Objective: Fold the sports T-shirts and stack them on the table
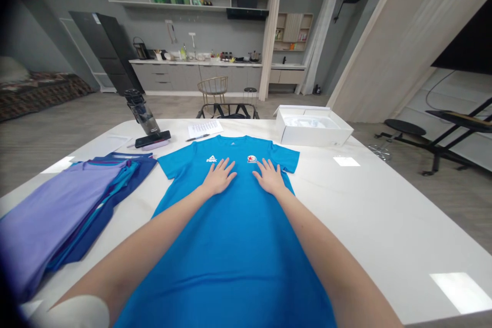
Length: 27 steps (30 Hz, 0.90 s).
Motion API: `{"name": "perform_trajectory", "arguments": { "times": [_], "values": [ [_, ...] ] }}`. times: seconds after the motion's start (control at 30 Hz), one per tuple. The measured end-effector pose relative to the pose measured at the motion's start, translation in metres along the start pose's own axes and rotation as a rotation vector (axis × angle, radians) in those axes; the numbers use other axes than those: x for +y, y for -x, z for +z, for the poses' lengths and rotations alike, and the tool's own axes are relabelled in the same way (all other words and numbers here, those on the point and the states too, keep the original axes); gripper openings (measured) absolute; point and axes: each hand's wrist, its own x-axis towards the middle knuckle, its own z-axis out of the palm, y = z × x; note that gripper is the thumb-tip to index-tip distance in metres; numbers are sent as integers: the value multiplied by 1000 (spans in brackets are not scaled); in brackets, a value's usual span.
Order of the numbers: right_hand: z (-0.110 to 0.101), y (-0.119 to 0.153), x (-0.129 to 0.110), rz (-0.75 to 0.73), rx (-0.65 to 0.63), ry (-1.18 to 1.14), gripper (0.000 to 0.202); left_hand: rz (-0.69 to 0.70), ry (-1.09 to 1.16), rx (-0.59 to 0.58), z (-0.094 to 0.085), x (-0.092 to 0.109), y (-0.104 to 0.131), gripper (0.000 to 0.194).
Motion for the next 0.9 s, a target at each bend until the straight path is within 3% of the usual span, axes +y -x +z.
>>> {"name": "perform_trajectory", "arguments": {
  "times": [0.1, 0.17, 0.33, 0.47, 0.6, 0.77, 0.9],
  "values": [
    [7, -29, -3, 7, -13, 14, 68, -15, 13, -20, 10, 1, -41, 67],
    [12, -36, -1, 42, -55, 22, 69, -5, 6, -43, 18, 1, -54, 67],
    [15, -20, 30, 37, -102, 55, 72, 59, -31, -2, 31, -8, -49, 65],
    [6, -14, 60, -55, -90, 13, 65, 73, -83, 71, 21, -4, -58, 62],
    [-8, -43, 84, 0, 36, -40, 45, 120, -43, 66, 6, 22, -119, 53],
    [-19, -87, 119, 325, 188, -27, 42, 139, 92, -69, 4, 55, -215, 47],
    [-20, -94, 152, 483, 159, 8, 44, 153, 105, -45, 12, 69, -263, 44]
  ]
}}
